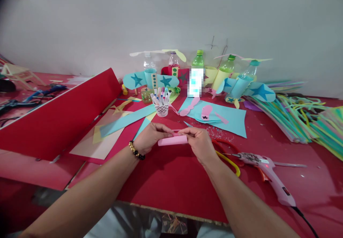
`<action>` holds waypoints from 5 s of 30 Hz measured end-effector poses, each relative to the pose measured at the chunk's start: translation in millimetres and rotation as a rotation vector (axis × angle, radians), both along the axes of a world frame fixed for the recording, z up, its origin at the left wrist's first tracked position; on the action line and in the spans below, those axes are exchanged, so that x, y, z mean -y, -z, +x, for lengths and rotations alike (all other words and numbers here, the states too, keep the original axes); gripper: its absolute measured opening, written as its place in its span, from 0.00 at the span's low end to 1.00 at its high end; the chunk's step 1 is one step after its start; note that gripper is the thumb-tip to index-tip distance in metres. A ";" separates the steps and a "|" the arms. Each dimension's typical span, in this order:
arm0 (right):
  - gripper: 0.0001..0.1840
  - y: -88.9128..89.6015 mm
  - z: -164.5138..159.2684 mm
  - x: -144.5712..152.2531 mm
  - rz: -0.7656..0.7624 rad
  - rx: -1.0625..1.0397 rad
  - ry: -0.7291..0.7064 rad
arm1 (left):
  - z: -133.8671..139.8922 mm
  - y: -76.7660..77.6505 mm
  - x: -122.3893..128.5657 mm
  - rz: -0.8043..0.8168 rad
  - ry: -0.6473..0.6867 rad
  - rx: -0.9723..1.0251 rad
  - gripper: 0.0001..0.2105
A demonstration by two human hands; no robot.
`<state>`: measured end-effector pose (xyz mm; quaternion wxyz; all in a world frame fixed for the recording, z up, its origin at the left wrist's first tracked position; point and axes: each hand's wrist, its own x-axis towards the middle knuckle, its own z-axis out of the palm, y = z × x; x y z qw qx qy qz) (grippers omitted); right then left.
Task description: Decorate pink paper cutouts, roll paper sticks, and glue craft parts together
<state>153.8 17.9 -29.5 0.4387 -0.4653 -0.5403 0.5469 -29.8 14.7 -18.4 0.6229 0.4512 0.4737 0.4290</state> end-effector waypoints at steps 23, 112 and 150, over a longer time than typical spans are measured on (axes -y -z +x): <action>0.08 -7.8 1.4 1.2 -0.038 -0.016 -0.011 | 0.1 4.6 0.9 0.018 -0.007 0.030 0.10; 0.08 -1.1 1.8 -3.8 -0.043 -0.038 0.055 | 4.1 4.2 0.3 0.009 -0.031 0.072 0.10; 0.12 -2.4 3.2 -3.8 -0.098 -0.082 -0.018 | -0.3 9.0 -2.2 0.078 -0.085 0.011 0.09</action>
